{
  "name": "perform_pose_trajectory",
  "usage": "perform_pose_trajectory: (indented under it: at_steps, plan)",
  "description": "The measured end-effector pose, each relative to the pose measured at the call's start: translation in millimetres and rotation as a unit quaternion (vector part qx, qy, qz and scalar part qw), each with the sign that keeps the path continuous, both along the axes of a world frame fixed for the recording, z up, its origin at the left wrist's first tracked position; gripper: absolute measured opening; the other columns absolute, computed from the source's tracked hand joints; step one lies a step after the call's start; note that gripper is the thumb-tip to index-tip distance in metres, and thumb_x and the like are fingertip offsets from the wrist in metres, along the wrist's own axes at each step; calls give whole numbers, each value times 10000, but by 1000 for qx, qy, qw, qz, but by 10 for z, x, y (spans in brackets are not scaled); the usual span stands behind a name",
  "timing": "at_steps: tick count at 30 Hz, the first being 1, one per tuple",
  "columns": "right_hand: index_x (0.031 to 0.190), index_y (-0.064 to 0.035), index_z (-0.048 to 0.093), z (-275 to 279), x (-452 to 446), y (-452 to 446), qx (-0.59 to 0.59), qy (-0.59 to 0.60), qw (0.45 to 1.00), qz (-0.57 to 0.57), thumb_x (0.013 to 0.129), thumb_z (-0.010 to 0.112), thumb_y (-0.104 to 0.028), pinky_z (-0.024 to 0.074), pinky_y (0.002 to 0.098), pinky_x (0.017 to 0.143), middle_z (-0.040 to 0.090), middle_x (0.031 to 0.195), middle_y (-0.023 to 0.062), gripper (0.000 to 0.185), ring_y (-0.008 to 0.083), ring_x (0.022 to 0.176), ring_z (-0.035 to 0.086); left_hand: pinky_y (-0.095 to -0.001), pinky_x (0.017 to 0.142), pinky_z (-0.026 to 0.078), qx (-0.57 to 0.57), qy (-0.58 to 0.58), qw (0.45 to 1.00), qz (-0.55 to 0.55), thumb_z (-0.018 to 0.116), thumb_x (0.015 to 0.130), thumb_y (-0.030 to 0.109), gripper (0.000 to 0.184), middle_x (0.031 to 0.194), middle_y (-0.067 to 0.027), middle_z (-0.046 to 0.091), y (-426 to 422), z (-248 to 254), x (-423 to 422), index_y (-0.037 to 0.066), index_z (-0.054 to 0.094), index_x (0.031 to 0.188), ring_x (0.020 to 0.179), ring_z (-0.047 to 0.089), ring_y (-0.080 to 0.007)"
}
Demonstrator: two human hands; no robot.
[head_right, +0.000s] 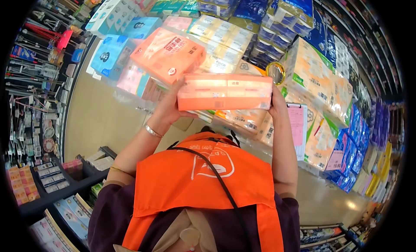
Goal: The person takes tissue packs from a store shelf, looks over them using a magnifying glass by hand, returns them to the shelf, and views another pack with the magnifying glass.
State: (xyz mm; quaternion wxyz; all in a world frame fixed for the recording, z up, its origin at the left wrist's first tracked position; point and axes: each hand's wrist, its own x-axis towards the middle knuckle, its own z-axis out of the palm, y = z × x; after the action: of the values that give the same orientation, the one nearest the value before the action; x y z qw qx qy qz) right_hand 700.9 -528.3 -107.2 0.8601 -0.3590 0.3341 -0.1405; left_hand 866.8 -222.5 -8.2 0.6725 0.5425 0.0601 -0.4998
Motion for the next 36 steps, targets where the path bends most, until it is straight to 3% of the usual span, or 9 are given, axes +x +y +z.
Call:
perform_pose_trajectory:
  at_steps: [6, 15, 21, 24, 27, 30, 32, 34, 36]
  plan:
    - [1282, 3, 545, 23, 9, 23, -20, 30, 999, -16, 1001, 519, -341, 528, 350, 939, 626, 1243, 127, 445, 218, 1093, 628, -482, 791, 547, 18, -28, 999, -2, 645, 882, 454, 570, 1285, -93, 572, -4, 10, -55, 127, 488, 1322, 1133, 590, -259]
    - [1273, 1, 548, 45, 9, 54, -28, 31, 999, -29, 1002, 519, -334, 538, 348, 924, 629, 1234, 128, 433, 218, 1082, 633, -441, 763, 557, 24, -44, 999, -4, 664, 867, 312, 514, 1227, -77, 582, 52, -113, -57, 108, 474, 1299, 1055, 617, -228]
    - [1273, -12, 551, 5, -15, 41, -23, 39, 999, -26, 994, 531, -336, 535, 353, 934, 630, 1232, 123, 428, 218, 1083, 633, -418, 710, 572, 4, -55, 998, -10, 673, 866, 288, 518, 1190, -76, 597, 87, -171, -52, 106, 465, 1304, 1022, 629, -218]
    - [1229, -46, 596, 35, -18, 72, -15, 45, 999, -24, 979, 555, -299, 528, 325, 914, 653, 1174, 91, 358, 188, 1046, 636, -419, 689, 581, 8, -75, 997, -18, 657, 886, 359, 533, 1198, -85, 604, 118, -105, -74, 109, 469, 1318, 1031, 631, -224]
    - [1215, -60, 605, -16, -25, 66, -40, 18, 999, -6, 969, 569, -302, 543, 307, 846, 676, 1117, 79, 347, 162, 991, 648, -424, 692, 590, 22, -44, 999, -18, 628, 902, 445, 568, 1225, -94, 603, 106, -51, -40, 109, 474, 1333, 1052, 635, -232]
    - [1210, -85, 613, 220, 27, 224, -51, 59, 997, -30, 978, 564, -327, 508, 236, 584, 675, 918, 18, 339, 86, 732, 624, -434, 701, 599, 39, -35, 999, -2, 602, 913, 485, 610, 1237, -109, 603, 85, -163, 34, 88, 462, 1355, 1072, 641, -238]
    - [1228, -97, 607, 133, -68, 219, -69, 52, 996, -30, 984, 558, -344, 384, 208, 458, 613, 799, -24, 351, 46, 583, 518, -431, 720, 596, 28, -48, 998, -2, 616, 912, 449, 607, 1233, -112, 603, 58, -153, 38, 67, 457, 1356, 1071, 640, -234]
    - [1273, -106, 583, 202, -179, 282, -88, 69, 993, -35, 999, 534, -359, 208, 195, 357, 498, 677, -65, 376, 16, 439, 328, -413, 759, 588, -15, -75, 997, -6, 642, 906, 396, 601, 1224, -111, 604, 49, -113, 33, 44, 454, 1356, 1071, 635, -222]
    - [1290, -95, 568, 342, -371, 347, -85, 58, 995, -12, 1000, 536, -342, 219, 188, 363, 505, 685, -64, 382, 16, 443, 324, -368, 821, 563, -30, -124, 992, 7, 661, 897, 330, 603, 1209, -101, 605, 24, -133, 61, 21, 442, 1365, 1075, 621, -199]
